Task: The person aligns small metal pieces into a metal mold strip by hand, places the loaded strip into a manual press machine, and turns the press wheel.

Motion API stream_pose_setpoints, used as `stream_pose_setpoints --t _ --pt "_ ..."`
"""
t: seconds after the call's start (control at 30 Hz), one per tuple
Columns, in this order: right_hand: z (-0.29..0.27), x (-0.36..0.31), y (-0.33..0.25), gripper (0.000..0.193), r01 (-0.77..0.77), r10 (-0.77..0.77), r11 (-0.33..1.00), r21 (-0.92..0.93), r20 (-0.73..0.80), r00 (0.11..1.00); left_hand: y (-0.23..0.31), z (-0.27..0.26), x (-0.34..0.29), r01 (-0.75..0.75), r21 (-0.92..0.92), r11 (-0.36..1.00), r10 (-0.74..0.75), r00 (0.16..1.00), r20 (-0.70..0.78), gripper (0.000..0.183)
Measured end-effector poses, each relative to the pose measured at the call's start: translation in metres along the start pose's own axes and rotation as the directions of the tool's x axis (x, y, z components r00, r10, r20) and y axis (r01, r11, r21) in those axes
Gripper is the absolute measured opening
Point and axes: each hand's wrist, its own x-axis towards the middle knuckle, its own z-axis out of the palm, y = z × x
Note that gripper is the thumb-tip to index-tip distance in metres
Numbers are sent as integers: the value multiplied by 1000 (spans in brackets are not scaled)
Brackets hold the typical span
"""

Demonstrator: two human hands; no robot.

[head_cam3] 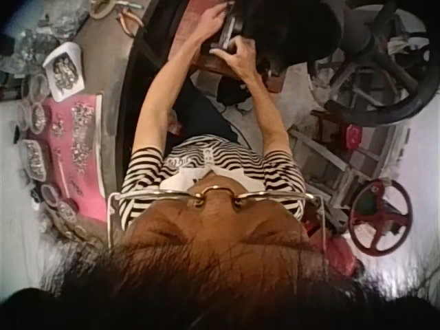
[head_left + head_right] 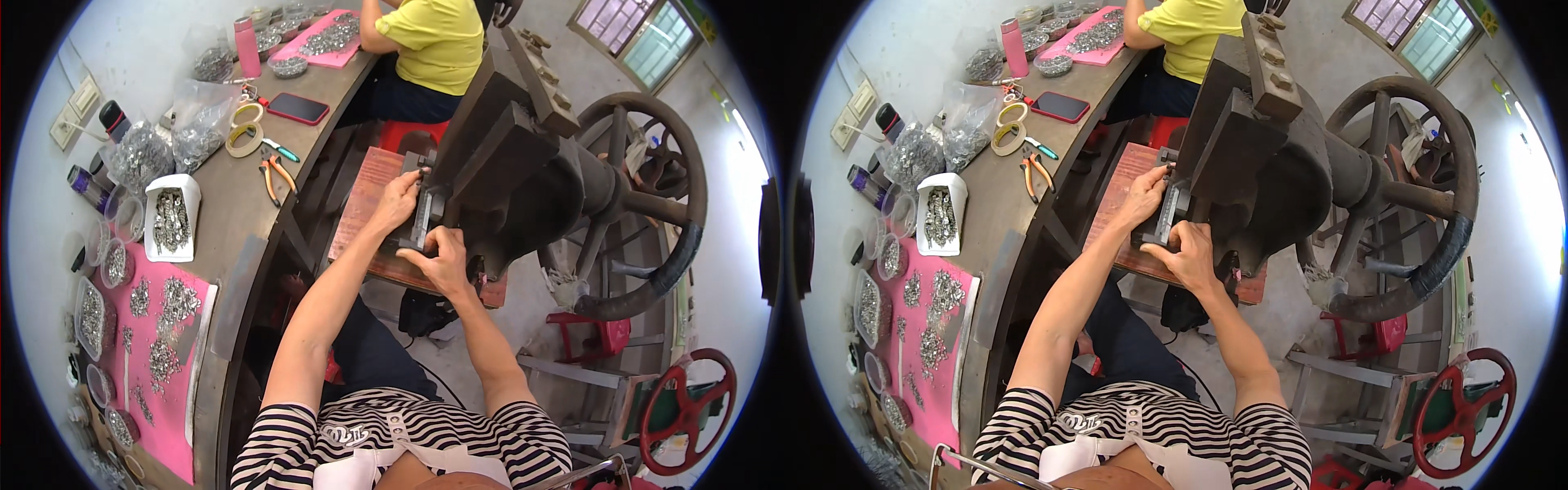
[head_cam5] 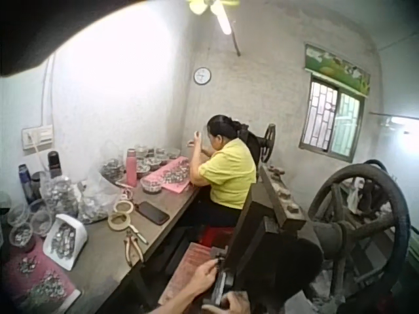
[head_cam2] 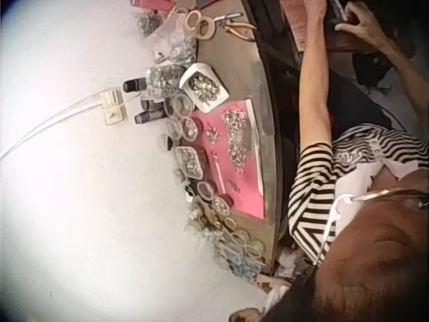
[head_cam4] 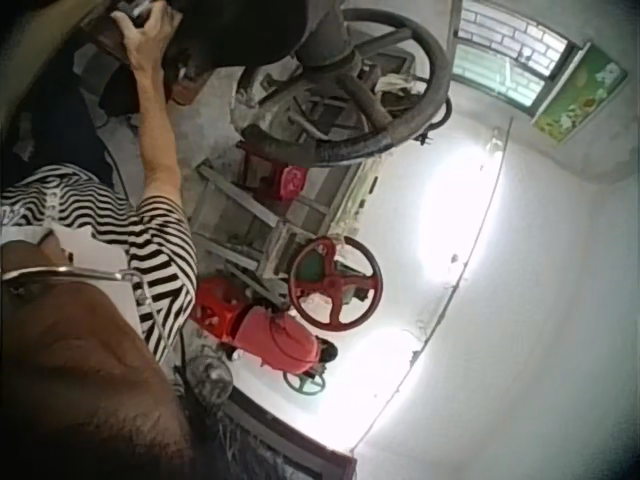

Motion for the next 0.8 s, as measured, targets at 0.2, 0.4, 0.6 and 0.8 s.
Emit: stream_pose_setpoints --t 0.2,0.4,0.6,0.8 --pt "-100 -17 -20 34 190 -225 965 -178 -206 952 28 -18 -33 13 7 1000 -14 995 102 46" --pt "-230 -61 -6 32 -14 -284 952 -306 -897 339 45 -25 -86 -78 106 991 53 974 222 77" --pt "-221 -70 32 19 -228 270 960 162 -754 599 40 -18 -94 -140 332 933 66 972 225 106" --pt "-314 8 -49 24 -386 317 922 -8 -555 769 41 -21 -81 -226 403 887 129 959 254 104"
